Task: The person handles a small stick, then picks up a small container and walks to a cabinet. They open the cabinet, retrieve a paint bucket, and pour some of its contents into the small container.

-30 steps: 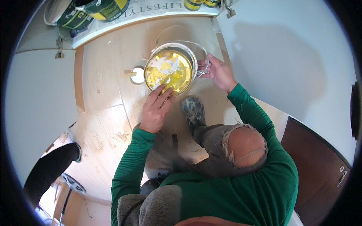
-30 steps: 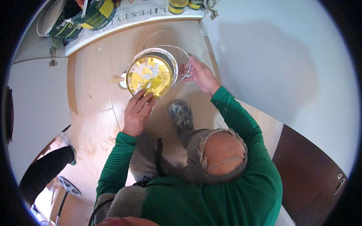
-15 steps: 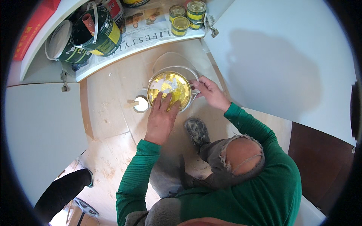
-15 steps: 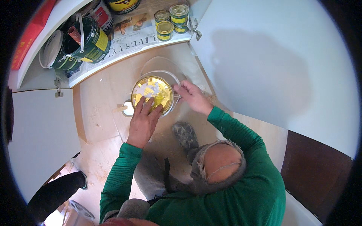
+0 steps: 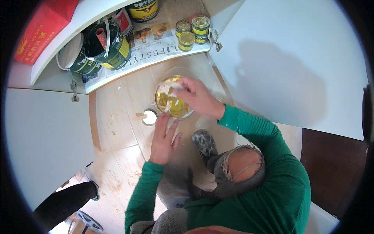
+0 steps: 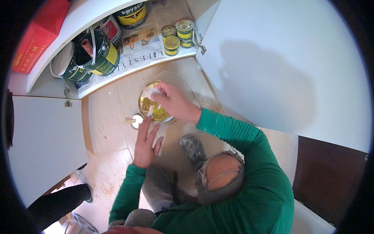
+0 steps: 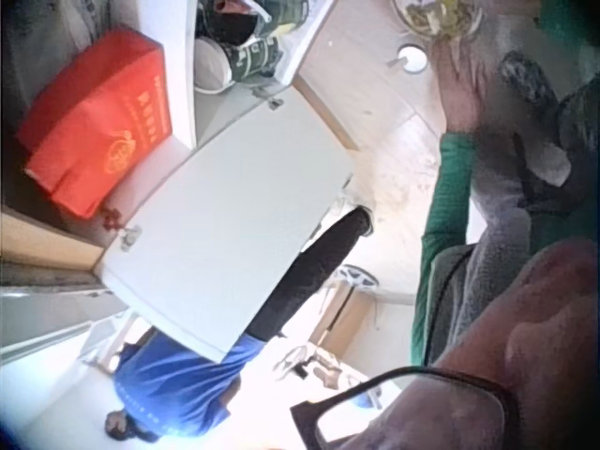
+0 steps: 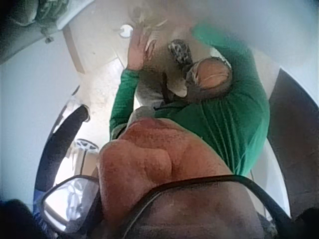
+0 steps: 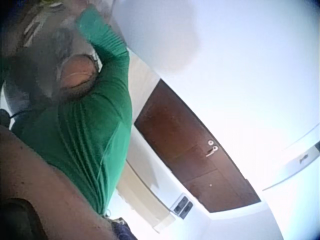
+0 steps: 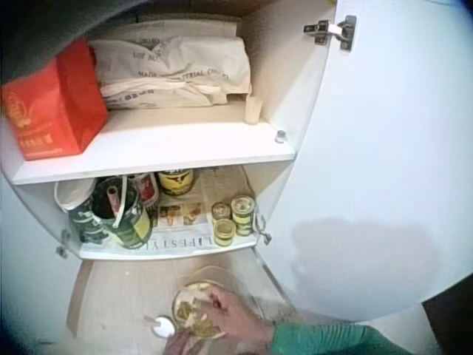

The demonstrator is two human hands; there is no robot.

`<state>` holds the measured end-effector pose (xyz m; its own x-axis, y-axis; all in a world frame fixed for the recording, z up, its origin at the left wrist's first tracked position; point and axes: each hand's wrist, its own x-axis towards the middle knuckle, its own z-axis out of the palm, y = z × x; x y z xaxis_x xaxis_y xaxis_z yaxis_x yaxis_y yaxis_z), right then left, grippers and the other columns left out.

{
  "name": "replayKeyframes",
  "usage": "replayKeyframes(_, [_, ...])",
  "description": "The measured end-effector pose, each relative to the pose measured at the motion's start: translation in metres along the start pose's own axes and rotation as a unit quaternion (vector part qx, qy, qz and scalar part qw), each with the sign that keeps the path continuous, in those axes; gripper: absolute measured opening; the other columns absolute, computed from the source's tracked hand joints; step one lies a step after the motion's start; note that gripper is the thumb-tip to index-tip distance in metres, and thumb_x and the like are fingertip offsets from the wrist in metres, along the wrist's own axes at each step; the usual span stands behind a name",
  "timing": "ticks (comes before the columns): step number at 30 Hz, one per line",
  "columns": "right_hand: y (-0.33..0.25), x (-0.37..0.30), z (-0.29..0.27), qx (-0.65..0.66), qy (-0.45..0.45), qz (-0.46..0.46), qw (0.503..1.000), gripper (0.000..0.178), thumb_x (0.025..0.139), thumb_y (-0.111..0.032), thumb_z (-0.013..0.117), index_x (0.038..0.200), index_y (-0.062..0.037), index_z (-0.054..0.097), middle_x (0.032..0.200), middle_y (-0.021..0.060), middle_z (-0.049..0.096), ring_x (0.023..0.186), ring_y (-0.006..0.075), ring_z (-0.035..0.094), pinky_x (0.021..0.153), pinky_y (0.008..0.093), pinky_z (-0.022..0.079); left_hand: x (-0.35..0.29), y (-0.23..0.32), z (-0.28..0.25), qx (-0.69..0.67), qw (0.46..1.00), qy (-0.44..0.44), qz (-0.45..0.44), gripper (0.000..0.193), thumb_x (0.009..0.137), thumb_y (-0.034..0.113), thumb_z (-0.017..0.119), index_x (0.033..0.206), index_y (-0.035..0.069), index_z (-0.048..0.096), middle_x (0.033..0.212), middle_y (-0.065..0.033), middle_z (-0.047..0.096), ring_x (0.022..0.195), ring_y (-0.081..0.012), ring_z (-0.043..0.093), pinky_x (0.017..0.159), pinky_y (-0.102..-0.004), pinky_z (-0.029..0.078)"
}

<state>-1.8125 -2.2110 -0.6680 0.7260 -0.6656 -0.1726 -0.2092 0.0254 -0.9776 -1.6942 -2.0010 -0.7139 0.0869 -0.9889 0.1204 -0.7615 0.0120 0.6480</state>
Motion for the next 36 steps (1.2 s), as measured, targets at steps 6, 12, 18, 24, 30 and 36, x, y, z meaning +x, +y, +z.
replayKeyframes(6, [-0.092,0.066,-0.017,0.048,0.064,-0.108,0.991,0.022,0.097,-0.02,0.071,0.101,0.0016,0.066,0.084,0.0027,0.068,0.078,0.0057,0.058,0.067,0.0276,0.048,-0.111,-0.002,0.017,-0.003,0.98,-0.008,-0.197,0.058,0.095,0.015,0.073,0.149,0.007,0.053,0.16,-0.0266,0.04,0.149,-0.0474,0.036,0.123,-0.0581,0.031])
replayKeyframes(12, [-0.1,0.154,-0.009,0.109,0.138,-0.242,0.954,0.019,0.094,-0.015,0.069,0.1,0.0025,0.068,0.085,0.0061,0.072,0.078,0.0072,0.061,0.069,0.0272,0.049,-0.206,-0.016,0.041,-0.005,0.928,-0.09,-0.361,0.064,0.09,0.034,0.074,0.143,0.003,0.056,0.156,-0.0281,0.043,0.146,-0.0527,0.036,0.121,-0.0641,0.027])
replayKeyframes(18, [-0.074,0.278,0.005,-0.206,0.334,-0.383,0.836,0.026,0.094,-0.027,0.069,0.105,-0.0036,0.074,0.096,0.0172,0.076,0.083,0.0358,0.071,0.079,0.0465,0.056,-0.197,-0.014,0.046,0.026,0.923,-0.077,-0.375,0.064,0.089,0.039,0.074,0.138,0.001,0.059,0.152,-0.0255,0.049,0.145,-0.0498,0.038,0.121,-0.0635,0.028])
replayKeyframes(24, [-0.082,0.311,0.02,-0.297,0.399,-0.363,0.788,0.03,0.092,-0.026,0.069,0.113,-0.0039,0.07,0.107,0.0192,0.071,0.096,0.0382,0.066,0.088,0.0488,0.052,-0.192,-0.012,0.044,0.032,0.919,-0.076,-0.385,0.063,0.09,0.04,0.073,0.138,0.003,0.06,0.15,-0.022,0.052,0.143,-0.049,0.041,0.12,-0.0631,0.029])
replayKeyframes(30, [-0.083,0.322,0.021,-0.314,0.416,-0.346,0.781,0.037,0.09,-0.025,0.069,0.121,-0.0043,0.067,0.118,0.0212,0.066,0.109,0.0406,0.061,0.096,0.0512,0.048,-0.185,-0.013,0.037,0.014,0.916,-0.086,-0.391,0.06,0.09,0.04,0.073,0.138,0.006,0.061,0.151,-0.0205,0.052,0.144,-0.0491,0.04,0.119,-0.0628,0.03])
replayKeyframes(36, [-0.087,0.308,0.043,-0.276,0.42,-0.382,0.776,0.044,0.089,-0.024,0.069,0.128,-0.0047,0.064,0.128,0.0232,0.062,0.122,0.043,0.056,0.104,0.0536,0.045,-0.188,-0.02,0.036,0.007,0.914,-0.1,-0.394,0.06,0.092,0.04,0.072,0.14,0.006,0.06,0.152,-0.0245,0.05,0.145,-0.0486,0.039,0.119,-0.0619,0.03])
